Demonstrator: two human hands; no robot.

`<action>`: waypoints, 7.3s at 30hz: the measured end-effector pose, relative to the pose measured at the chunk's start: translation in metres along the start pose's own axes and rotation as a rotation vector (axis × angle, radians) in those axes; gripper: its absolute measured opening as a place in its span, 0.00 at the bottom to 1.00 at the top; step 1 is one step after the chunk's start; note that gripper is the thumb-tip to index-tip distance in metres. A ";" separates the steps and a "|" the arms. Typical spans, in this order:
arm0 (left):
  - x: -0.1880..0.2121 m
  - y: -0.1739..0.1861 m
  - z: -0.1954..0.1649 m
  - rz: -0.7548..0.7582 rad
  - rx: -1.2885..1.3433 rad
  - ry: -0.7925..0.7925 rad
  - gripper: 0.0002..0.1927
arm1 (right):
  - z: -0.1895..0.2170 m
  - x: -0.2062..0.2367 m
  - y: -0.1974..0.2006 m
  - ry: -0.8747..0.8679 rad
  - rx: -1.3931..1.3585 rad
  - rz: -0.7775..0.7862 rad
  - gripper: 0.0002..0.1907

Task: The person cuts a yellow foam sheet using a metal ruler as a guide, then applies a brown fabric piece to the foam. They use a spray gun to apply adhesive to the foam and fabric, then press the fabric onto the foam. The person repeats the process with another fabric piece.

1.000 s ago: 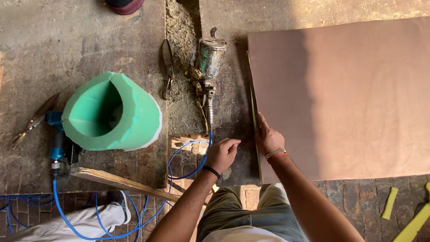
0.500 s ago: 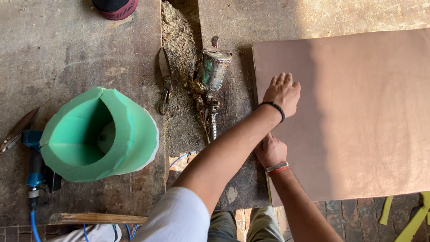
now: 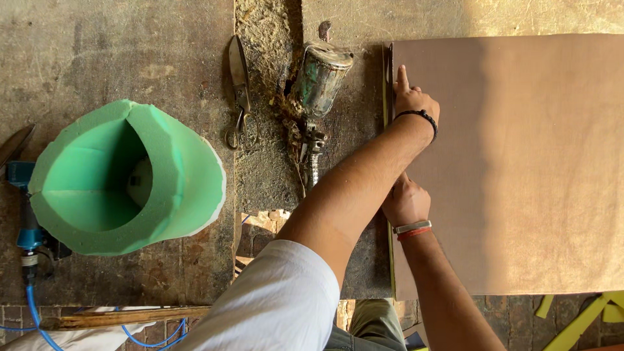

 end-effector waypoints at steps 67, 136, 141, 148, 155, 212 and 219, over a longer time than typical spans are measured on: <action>-0.015 -0.036 -0.009 -0.001 -0.011 0.075 0.59 | 0.035 0.127 0.016 -0.177 -0.036 0.139 0.35; 0.322 -0.212 -0.073 -0.354 0.770 0.266 0.09 | 0.039 0.526 0.182 -0.534 -0.630 -0.510 0.34; 0.355 -0.195 -0.094 -0.117 1.134 -0.077 0.05 | 0.022 0.505 0.175 -0.760 -0.929 -0.504 0.39; 0.442 -0.155 -0.196 0.518 0.528 -0.840 0.08 | -0.010 0.485 0.160 -0.765 -1.513 -0.680 0.05; 0.415 -0.096 -0.249 0.330 0.866 -0.939 0.07 | -0.039 0.478 0.205 -0.726 -1.637 -0.894 0.06; 0.088 0.001 -0.541 0.437 0.382 -0.161 0.28 | -0.636 0.335 0.322 -0.857 -0.112 -0.166 0.24; 0.141 0.013 -0.633 -0.020 0.124 -0.321 0.21 | -0.525 0.415 0.299 -0.825 -0.434 -0.396 0.13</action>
Point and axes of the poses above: each hand's wrist, its own x-axis away from the middle knuckle, its own y-axis out of the back of the hand, z = x × y, the point moved 2 cm from there along -x, towards the middle knuckle, and after that the axes turned 12 degrees about y, right-handed, at the moved point
